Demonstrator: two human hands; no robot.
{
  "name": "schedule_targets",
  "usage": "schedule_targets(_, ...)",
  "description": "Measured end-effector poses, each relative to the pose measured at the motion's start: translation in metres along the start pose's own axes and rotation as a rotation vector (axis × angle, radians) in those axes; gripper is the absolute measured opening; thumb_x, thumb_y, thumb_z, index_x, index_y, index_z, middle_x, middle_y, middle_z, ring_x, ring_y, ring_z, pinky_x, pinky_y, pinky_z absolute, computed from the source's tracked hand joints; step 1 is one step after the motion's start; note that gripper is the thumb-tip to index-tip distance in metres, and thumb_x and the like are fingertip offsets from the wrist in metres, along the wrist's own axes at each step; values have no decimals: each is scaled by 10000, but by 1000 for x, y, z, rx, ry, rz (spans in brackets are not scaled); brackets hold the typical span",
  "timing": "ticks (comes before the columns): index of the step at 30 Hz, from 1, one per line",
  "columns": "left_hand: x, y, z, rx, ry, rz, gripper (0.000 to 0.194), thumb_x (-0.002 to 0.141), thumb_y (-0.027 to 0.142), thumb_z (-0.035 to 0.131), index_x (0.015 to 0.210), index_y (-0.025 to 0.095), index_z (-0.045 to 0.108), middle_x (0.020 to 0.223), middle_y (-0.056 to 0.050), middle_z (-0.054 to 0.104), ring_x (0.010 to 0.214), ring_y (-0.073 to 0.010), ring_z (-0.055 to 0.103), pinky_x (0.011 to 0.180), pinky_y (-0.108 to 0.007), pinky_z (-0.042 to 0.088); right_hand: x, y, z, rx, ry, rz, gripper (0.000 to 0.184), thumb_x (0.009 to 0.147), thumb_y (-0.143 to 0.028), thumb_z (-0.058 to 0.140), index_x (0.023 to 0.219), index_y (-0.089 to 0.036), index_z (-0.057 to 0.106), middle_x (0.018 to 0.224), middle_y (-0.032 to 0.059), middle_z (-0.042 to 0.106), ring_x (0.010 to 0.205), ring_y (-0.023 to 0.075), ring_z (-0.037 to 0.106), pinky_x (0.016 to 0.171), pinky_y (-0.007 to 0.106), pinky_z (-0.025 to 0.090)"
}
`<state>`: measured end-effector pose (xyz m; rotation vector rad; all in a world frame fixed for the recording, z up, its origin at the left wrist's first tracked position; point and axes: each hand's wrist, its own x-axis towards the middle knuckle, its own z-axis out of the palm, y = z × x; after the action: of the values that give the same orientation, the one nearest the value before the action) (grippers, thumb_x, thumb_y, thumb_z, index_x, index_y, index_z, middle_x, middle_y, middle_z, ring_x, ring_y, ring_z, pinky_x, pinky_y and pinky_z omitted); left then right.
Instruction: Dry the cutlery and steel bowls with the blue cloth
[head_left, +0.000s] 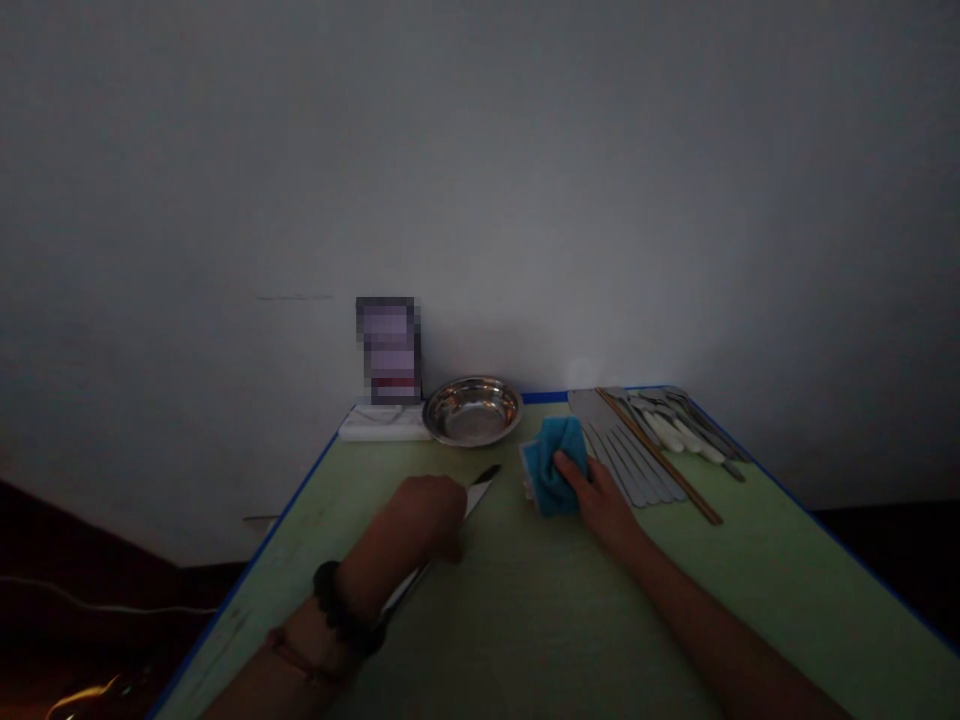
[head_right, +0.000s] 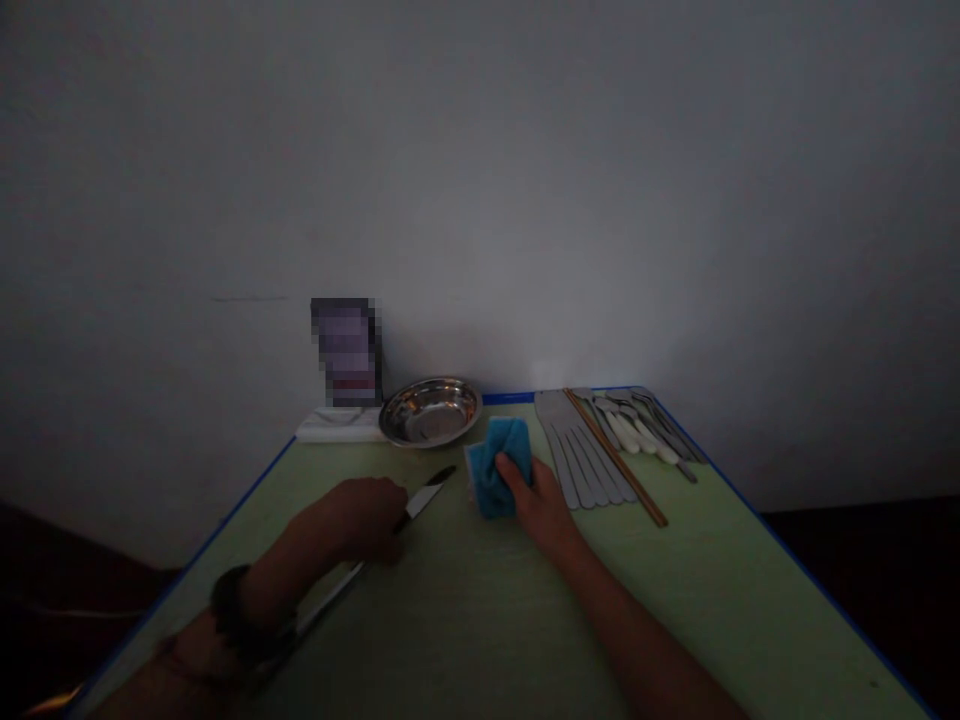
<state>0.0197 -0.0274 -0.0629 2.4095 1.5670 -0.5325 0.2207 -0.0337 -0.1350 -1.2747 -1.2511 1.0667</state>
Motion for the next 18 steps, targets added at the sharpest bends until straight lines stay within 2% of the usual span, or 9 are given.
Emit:
schedule_targets(3,2,9,1,39,-24,11,374,578,246,662,896,53,697,934,-258,678,834,-390,653,688,-459,518,2,0,-3,128,72,45,331,727,-496,600,696,-172,660,667,-2,626,677,157,549,673,269,418)
schedule_targets(6,3,11,2,54,-26,26,351,629,258,605,893,46,695,919,-262,679,816,-382,660,665,-448,520,4,3,-6,402,119,77,186,695,-378,671,736,-198,691,723,-9,664,733,149,580,733,264,429)
schedule_targets(9,5,9,3,53,-11,65,314,685,238,510,869,61,692,906,-252,680,800,-353,664,649,-424,509,8,7,-7,613,54,59,174,656,-278,704,818,-216,693,800,-11,686,785,148,607,786,281,446)
schedule_targets(12,7,9,3,8,-18,161,251,696,252,477,771,128,682,807,-153,701,707,-269,663,584,-325,482,15,8,-8,762,-21,67,185,634,-245,697,817,-221,682,797,-20,694,768,148,621,803,307,467)
schedule_targets(16,13,8,9,-62,6,252,243,762,248,405,719,163,629,709,-63,675,623,-180,627,525,-243,410,22,5,-12,1137,-37,133,116,697,-242,600,794,-237,664,751,-34,704,781,144,641,841,331,474)
schedule_targets(18,15,6,19,-76,69,271,261,791,252,381,684,165,603,652,-46,642,596,-170,603,531,-247,392,23,4,-14,1206,-33,160,144,732,-236,536,803,-239,660,763,-26,710,805,153,649,846,350,477)
